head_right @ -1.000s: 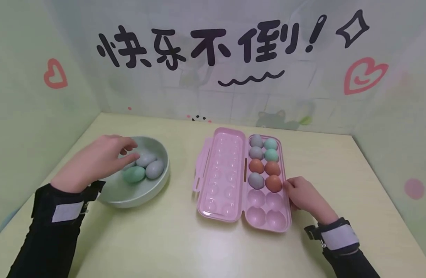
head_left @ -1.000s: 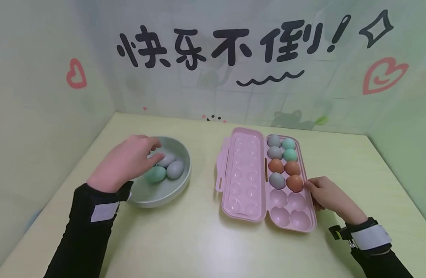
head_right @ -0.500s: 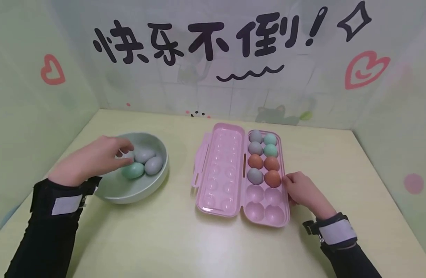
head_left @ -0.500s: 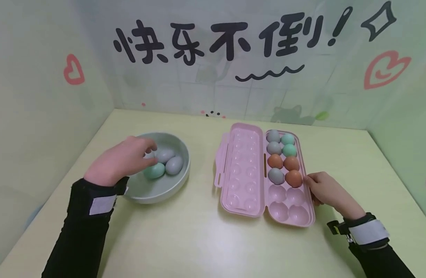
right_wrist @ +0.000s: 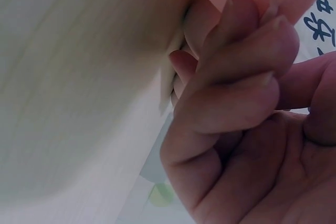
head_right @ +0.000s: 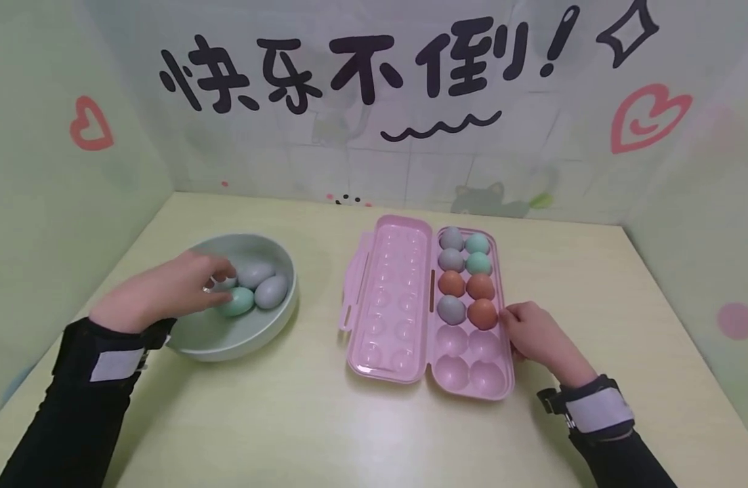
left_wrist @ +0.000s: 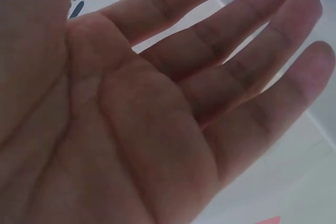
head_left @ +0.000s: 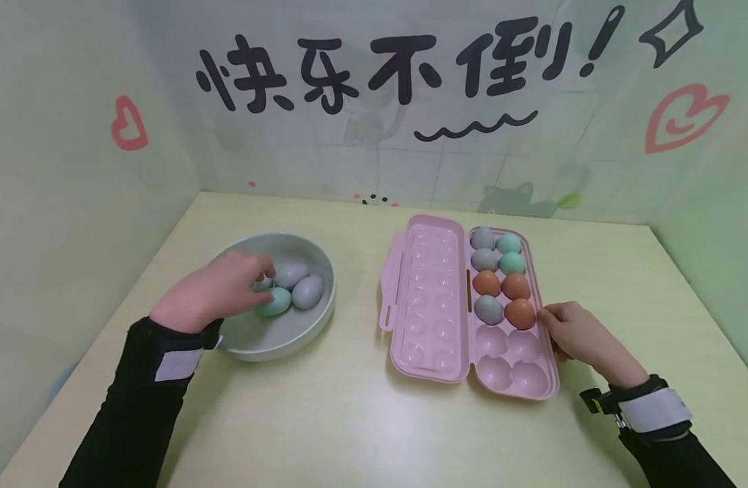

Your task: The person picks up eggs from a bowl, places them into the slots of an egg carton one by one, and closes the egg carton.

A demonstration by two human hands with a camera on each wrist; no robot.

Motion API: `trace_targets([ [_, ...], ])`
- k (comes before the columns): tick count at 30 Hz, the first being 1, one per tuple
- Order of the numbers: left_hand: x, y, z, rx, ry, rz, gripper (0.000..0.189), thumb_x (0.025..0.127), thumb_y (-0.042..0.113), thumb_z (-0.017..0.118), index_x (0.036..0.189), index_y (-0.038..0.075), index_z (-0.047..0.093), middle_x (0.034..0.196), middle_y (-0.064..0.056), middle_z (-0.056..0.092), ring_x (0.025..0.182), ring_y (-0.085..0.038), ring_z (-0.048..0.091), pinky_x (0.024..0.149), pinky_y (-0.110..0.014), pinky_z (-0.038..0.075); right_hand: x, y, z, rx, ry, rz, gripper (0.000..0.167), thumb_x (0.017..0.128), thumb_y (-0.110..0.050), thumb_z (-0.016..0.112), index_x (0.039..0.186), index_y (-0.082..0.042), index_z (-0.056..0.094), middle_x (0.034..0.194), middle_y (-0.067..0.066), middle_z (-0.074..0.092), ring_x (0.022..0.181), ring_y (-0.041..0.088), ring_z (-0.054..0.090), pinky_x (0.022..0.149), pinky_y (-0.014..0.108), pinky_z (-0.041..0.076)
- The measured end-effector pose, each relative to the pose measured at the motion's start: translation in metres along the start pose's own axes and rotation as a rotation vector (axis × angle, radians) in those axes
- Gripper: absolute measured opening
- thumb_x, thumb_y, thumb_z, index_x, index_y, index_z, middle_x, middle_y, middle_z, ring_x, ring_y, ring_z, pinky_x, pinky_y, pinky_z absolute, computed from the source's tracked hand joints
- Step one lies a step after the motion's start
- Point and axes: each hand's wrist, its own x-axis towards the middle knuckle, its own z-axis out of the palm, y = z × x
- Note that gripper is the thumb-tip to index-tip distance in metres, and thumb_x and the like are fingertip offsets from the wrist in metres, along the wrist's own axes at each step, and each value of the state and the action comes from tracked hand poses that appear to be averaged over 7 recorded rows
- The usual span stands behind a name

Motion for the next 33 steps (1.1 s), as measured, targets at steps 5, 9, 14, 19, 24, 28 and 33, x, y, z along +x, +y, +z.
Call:
trace_targets([
  [5, -0.003, -0.007, 0.005, 0.017, -0.036, 0.022, 0.028, 0.084, 0.010, 0.076, 0.104, -0.005, 0.067, 0.096, -0.013, 0.067, 0.078, -0.022, 0.057, 0.068, -0.037, 0.048, 0.001, -0.001, 0.001, -0.013, 0.006, -0.010, 0.033, 0.105, -0.017, 0.038, 0.101, 0.007, 0.061, 0.054, 0.004, 0.047, 0.046, 0.019, 0.046, 0.044, 0.030, 0.038],
  [9, -0.010, -0.006, 0.002, 0.023, -0.019, 0.042, 0.031, 0.085, 0.015, 0.076, 0.108, -0.004, 0.066, 0.097, -0.014, 0.067, 0.087, -0.027, 0.061, 0.075, -0.044, 0.049, 0.002, -0.003, 0.001, -0.019, 0.009, -0.018, 0.034, 0.105, -0.018, 0.038, 0.101, 0.007, 0.062, 0.056, 0.004, 0.048, 0.047, 0.019, 0.046, 0.044, 0.031, 0.039],
  [14, -0.010, 0.000, 0.002, 0.027, -0.021, 0.052, 0.031, 0.086, 0.015, 0.075, 0.109, -0.004, 0.067, 0.096, -0.013, 0.067, 0.084, -0.025, 0.060, 0.075, -0.042, 0.049, 0.002, 0.000, 0.001, -0.025, 0.002, -0.012, 0.036, 0.106, -0.020, 0.038, 0.103, 0.007, 0.061, 0.057, 0.004, 0.047, 0.048, 0.019, 0.046, 0.044, 0.030, 0.038],
  [19, -0.010, -0.001, 0.003, 0.017, -0.030, 0.030, 0.034, 0.086, 0.015, 0.075, 0.111, -0.006, 0.066, 0.102, -0.017, 0.067, 0.094, -0.031, 0.062, 0.080, -0.046, 0.050, 0.001, 0.002, 0.002, -0.026, -0.007, -0.013, 0.037, 0.106, -0.020, 0.037, 0.104, 0.008, 0.060, 0.056, 0.004, 0.047, 0.048, 0.020, 0.046, 0.044, 0.030, 0.038],
  [24, -0.008, -0.004, 0.007, 0.085, -0.065, 0.072, 0.025, 0.085, 0.010, 0.074, 0.104, -0.004, 0.067, 0.090, -0.010, 0.065, 0.078, -0.023, 0.057, 0.070, -0.037, 0.047, 0.000, 0.004, -0.001, -0.041, 0.001, -0.015, 0.036, 0.106, -0.019, 0.037, 0.103, 0.008, 0.060, 0.056, 0.004, 0.047, 0.047, 0.019, 0.045, 0.043, 0.030, 0.037],
  [28, -0.001, -0.009, 0.013, 0.128, -0.026, 0.192, 0.013, 0.082, 0.003, 0.074, 0.093, 0.005, 0.068, 0.078, -0.002, 0.057, 0.070, -0.016, 0.047, 0.063, -0.032, 0.041, 0.000, 0.006, 0.000, -0.034, 0.004, -0.016, 0.035, 0.106, -0.018, 0.037, 0.103, 0.008, 0.060, 0.055, 0.004, 0.046, 0.047, 0.019, 0.045, 0.043, 0.030, 0.037],
  [33, 0.002, -0.015, 0.016, 0.202, 0.043, 0.242, 0.015, 0.078, 0.003, 0.077, 0.088, 0.010, 0.069, 0.078, 0.000, 0.056, 0.068, -0.015, 0.046, 0.061, -0.032, 0.041, 0.002, 0.008, 0.003, -0.018, 0.006, -0.022, 0.034, 0.105, -0.018, 0.038, 0.103, 0.007, 0.062, 0.057, 0.004, 0.047, 0.048, 0.019, 0.046, 0.044, 0.030, 0.038],
])
